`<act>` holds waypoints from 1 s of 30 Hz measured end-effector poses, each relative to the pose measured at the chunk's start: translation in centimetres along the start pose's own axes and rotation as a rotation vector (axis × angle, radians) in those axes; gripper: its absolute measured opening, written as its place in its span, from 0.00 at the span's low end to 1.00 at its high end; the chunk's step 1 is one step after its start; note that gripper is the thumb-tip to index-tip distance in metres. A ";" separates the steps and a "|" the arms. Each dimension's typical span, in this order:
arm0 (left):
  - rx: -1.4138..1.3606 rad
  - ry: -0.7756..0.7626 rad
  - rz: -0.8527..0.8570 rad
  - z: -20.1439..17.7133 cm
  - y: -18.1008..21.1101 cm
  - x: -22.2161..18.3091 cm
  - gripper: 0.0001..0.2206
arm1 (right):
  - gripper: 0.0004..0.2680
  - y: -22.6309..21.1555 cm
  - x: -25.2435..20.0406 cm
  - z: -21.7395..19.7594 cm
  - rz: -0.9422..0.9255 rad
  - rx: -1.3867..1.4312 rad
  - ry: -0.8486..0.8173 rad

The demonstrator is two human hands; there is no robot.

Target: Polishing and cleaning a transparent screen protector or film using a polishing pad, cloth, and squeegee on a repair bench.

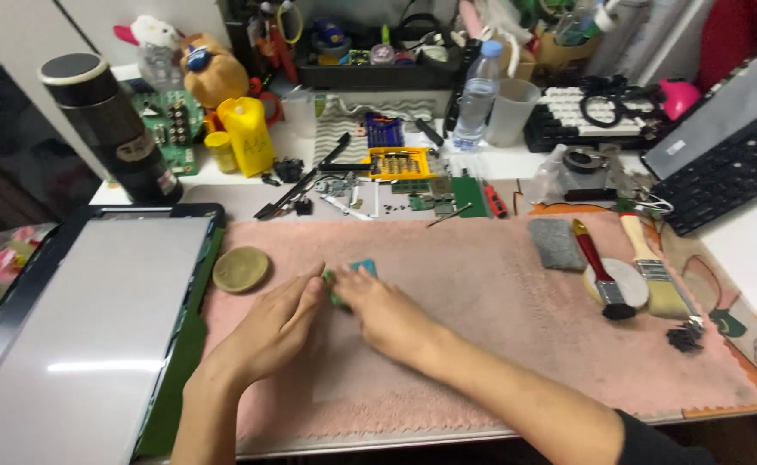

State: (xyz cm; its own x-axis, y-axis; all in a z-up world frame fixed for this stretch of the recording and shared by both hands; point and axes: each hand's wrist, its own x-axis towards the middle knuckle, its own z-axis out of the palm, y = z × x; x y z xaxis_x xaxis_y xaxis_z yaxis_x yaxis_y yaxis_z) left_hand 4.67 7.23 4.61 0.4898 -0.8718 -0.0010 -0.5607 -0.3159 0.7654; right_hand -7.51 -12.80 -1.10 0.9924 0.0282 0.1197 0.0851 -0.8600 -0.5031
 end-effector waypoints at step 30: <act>0.261 -0.047 0.077 -0.2 2.2 -0.8 0.25 | 0.23 -2.7 -8.4 -2.7 -0.090 -0.050 0.029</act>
State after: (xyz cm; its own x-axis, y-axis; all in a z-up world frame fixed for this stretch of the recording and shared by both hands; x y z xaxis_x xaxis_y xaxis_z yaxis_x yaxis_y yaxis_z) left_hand 3.17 7.26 6.42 0.4110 -0.9115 0.0160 -0.7512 -0.3286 0.5725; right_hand -16.32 -12.11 1.60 0.9779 0.0929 0.1876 0.1691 -0.8788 -0.4462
